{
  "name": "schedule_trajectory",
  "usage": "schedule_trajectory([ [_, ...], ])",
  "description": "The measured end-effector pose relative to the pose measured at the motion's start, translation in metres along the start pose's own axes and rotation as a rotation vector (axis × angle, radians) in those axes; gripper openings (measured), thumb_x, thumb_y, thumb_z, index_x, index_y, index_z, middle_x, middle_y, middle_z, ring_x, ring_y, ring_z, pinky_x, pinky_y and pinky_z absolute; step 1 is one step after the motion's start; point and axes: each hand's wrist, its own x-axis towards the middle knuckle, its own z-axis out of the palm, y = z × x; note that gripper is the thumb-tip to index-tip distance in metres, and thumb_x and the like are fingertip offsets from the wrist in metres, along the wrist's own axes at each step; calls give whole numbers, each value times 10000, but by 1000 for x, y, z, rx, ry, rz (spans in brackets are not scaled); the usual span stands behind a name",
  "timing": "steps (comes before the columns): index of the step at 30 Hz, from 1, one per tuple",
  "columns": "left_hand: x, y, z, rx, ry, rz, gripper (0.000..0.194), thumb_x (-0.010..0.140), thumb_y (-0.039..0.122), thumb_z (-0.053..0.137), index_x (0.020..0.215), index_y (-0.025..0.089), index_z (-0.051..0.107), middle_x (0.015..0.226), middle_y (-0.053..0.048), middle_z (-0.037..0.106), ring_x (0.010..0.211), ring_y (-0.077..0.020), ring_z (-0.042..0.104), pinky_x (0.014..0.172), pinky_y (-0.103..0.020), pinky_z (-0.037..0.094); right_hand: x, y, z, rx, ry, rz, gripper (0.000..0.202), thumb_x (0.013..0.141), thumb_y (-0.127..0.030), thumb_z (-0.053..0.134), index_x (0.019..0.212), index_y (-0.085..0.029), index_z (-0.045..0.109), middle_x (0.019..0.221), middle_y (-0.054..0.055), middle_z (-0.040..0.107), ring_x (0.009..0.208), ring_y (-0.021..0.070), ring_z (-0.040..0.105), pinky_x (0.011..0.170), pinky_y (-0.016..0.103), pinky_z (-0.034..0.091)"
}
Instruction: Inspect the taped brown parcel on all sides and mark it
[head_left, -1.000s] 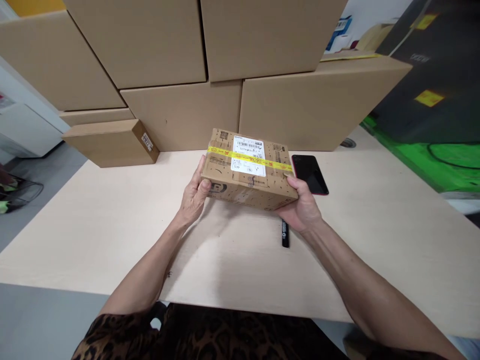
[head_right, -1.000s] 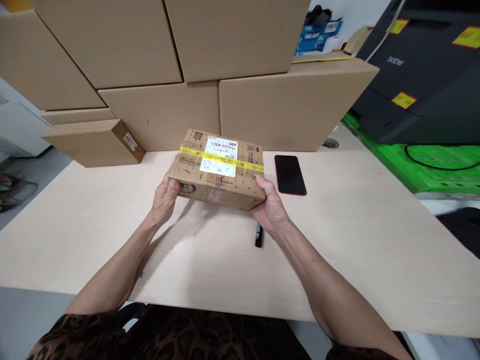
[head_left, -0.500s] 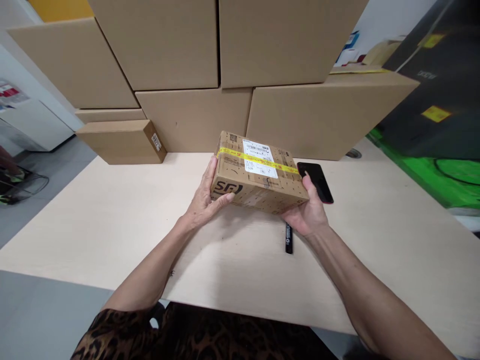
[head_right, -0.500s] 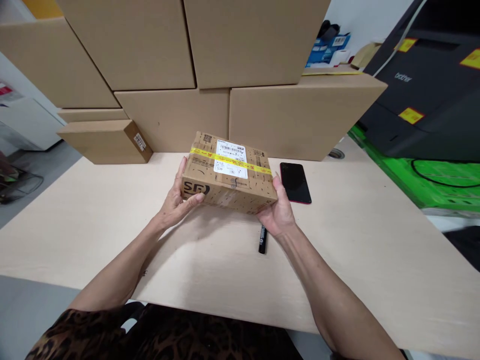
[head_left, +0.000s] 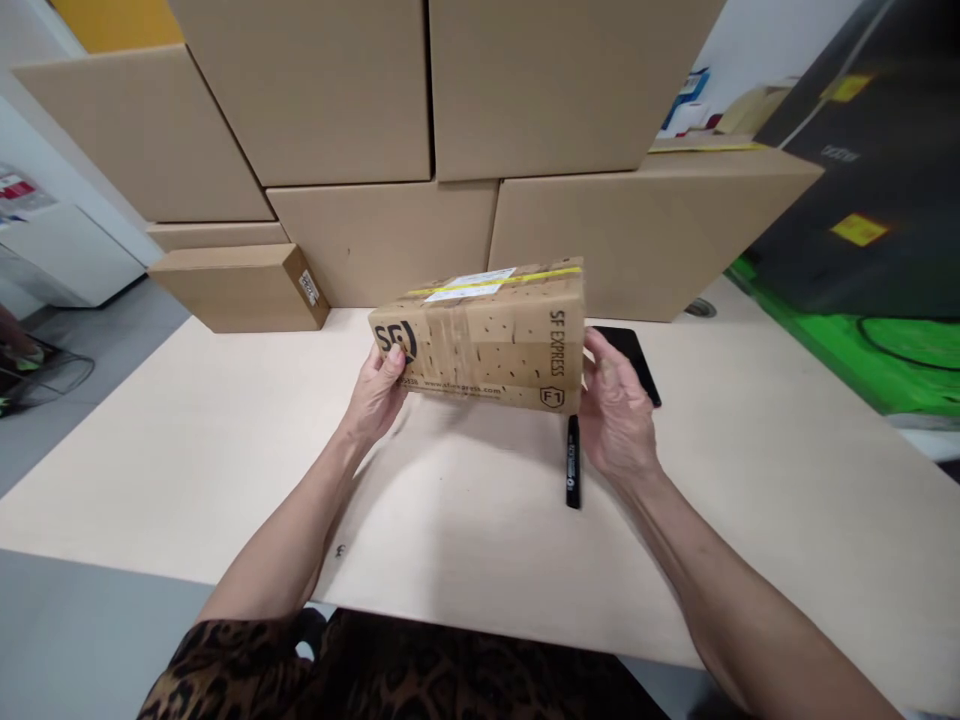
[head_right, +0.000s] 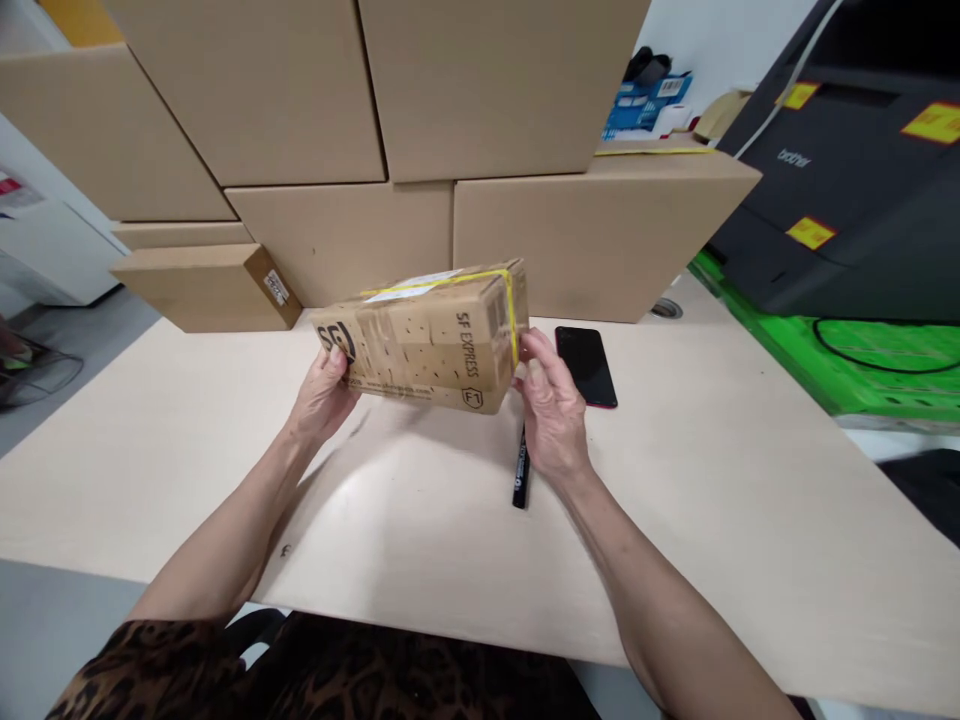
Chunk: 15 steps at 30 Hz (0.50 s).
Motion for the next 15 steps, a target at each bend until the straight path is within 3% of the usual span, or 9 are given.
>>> schedule_trajectory([
  [5,1,-10,-6,-123,-25,-211,590,845,650,861,1270,270,707,1426,-113,752,1467,-386,616,1118,-574,619,-6,-9,1,-69,24,-155,506,842,-593,840,1320,-476,725,1689,-47,517,1545,350,496,1116,547,572],
  [8,0,-14,-9,-161,-32,-331,590,904,684,787,1321,279,681,1477,-133,716,1461,-405,620,1078,-619,638,-5,-14,-2,-72,74,-196,639,817,-612,845,1417,-545,635,1693,-65,502,1595,347,438,1151,548,543],
  [11,-1,-15,-10,-154,-52,-411,591,932,696,746,1341,274,683,1482,-147,708,1443,-397,634,1047,-598,656,-1,-16,-4,-31,59,-127,755,758,-650,869,1452,-548,589,1704,-57,496,1614,343,421,1169,550,525],
  [15,-2,-15,-10,-104,-95,-470,588,949,695,725,1328,245,709,1431,-158,736,1284,-355,733,946,-514,696,-1,-13,5,23,-19,9,628,763,-727,837,1303,-440,697,1496,13,700,1539,340,521,1164,548,533],
])
